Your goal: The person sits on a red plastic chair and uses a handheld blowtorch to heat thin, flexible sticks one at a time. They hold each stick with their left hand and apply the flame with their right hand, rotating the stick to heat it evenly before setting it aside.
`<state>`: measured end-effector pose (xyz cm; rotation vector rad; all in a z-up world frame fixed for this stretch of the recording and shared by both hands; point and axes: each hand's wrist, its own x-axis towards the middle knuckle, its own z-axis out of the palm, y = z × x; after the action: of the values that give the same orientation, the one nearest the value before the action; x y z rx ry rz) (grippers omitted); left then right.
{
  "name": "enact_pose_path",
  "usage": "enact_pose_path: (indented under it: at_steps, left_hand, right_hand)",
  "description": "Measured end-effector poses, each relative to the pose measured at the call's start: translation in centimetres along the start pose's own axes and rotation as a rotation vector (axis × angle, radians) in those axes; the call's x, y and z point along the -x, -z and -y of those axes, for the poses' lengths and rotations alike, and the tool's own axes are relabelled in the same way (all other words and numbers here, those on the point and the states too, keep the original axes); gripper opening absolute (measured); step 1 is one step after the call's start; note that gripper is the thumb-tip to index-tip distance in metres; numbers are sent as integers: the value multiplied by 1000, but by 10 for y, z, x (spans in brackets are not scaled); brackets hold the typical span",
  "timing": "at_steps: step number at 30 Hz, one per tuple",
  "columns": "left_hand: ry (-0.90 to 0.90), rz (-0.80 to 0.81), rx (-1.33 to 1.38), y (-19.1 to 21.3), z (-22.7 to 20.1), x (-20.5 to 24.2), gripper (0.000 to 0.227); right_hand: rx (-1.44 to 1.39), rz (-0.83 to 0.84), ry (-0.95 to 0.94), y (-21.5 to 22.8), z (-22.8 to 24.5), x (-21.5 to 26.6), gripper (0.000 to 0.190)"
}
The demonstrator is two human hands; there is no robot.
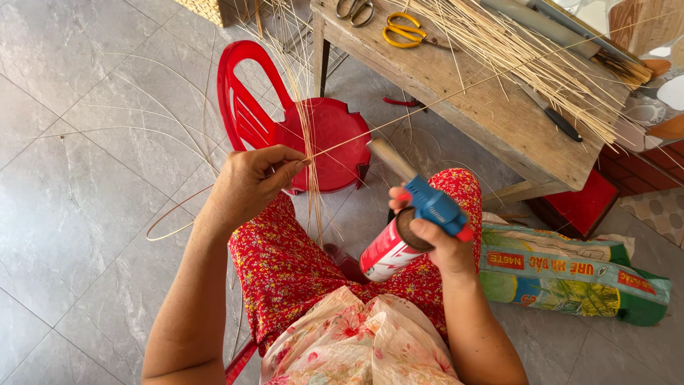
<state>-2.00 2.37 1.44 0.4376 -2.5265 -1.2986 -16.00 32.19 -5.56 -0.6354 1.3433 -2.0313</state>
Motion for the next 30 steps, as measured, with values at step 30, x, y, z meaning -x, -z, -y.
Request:
enact_pose_path:
  at_steps: [30]
  left_hand:
    - [117,150,-142,0,-40,21,25]
  right_hand:
    - [-84,-219,290,57,37,-82,46]
